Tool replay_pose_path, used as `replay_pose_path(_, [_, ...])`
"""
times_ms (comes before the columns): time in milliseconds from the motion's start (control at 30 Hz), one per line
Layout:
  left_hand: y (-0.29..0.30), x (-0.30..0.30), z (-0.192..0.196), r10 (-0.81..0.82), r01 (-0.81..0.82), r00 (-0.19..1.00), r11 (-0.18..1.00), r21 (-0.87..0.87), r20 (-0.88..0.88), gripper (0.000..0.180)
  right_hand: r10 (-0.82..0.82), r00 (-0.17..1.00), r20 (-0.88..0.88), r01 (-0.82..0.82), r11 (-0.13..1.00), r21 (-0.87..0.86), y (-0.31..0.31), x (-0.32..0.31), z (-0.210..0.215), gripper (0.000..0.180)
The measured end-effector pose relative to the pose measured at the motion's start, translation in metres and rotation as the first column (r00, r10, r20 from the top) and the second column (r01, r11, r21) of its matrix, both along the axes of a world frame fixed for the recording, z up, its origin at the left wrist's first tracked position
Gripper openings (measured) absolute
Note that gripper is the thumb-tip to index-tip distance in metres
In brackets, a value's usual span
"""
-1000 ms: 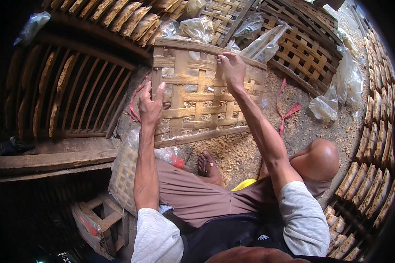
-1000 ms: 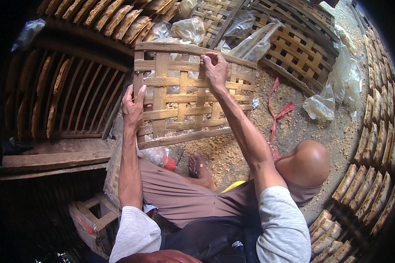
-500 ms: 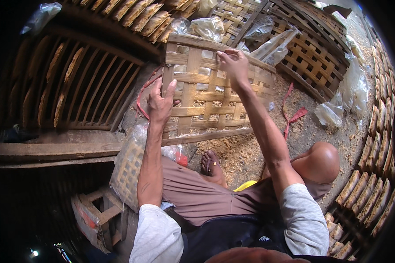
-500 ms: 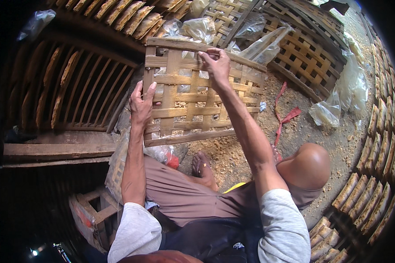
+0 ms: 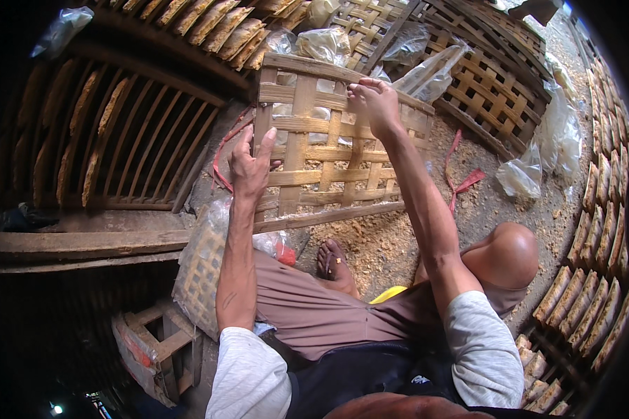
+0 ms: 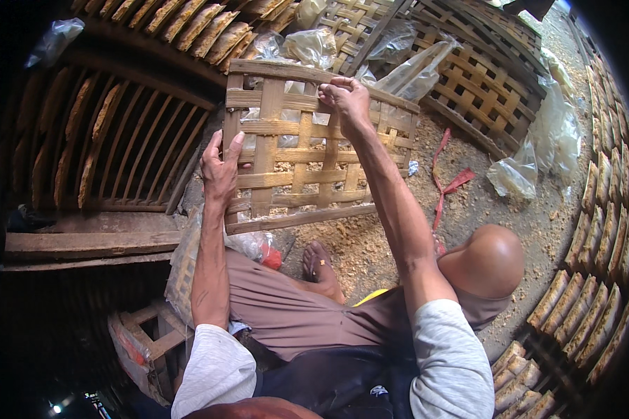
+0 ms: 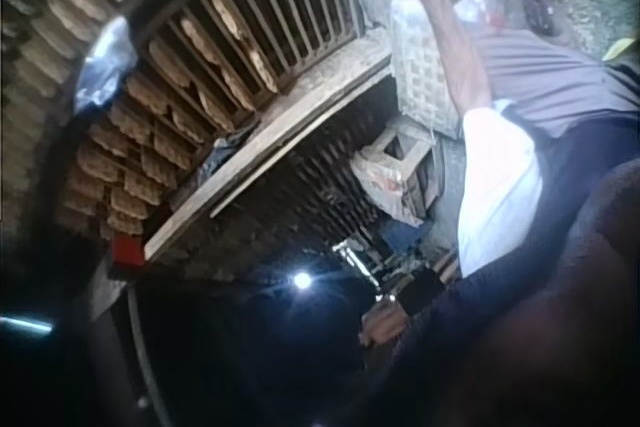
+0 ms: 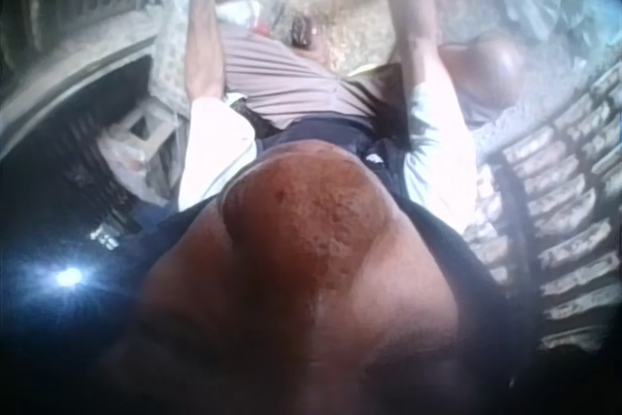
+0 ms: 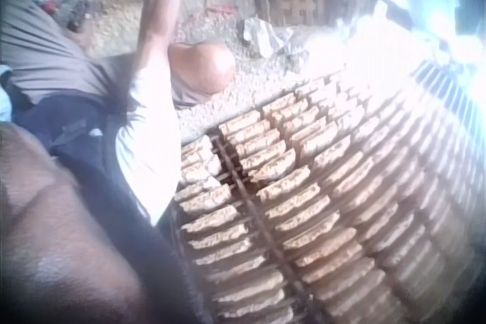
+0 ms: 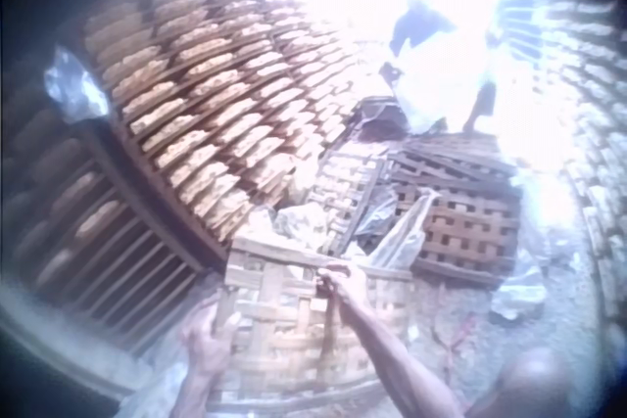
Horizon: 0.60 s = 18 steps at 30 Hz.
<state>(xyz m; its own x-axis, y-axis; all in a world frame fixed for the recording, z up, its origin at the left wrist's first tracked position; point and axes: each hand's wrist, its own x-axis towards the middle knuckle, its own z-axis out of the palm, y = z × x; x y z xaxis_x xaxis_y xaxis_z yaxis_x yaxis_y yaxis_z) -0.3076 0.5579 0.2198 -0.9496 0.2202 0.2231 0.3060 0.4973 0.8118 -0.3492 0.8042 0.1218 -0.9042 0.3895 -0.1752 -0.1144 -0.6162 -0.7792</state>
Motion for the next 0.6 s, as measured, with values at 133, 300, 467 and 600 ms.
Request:
replay_pose_path(133, [-0.003,-0.002,-0.002,-0.023,0.023,1.000,1.000,0.007,0.001,0.035,-0.016,1.000,0.024,0.016,1.000,0.002,0.002,0.000,0.002,0.031])
replay_pose_path(300, [0.000,-0.002,0.000,-0.011,0.011,1.000,1.000,-0.004,-0.009,0.032,-0.036,0.998,0.049,0.033,0.998,0.054,0.008,-0.003,-0.009,0.029])
replay_pose_path(467, [-0.002,-0.002,-0.001,-0.033,0.034,0.999,0.999,0.008,-0.005,0.032,-0.057,0.998,0.020,0.056,0.997,0.060,0.008,-0.007,-0.018,0.033])
replay_pose_path(600, [-0.002,-0.001,0.000,-0.017,0.016,1.000,1.000,-0.027,-0.019,0.031,-0.086,0.996,-0.001,0.086,0.995,0.046,0.009,-0.005,-0.025,0.031])
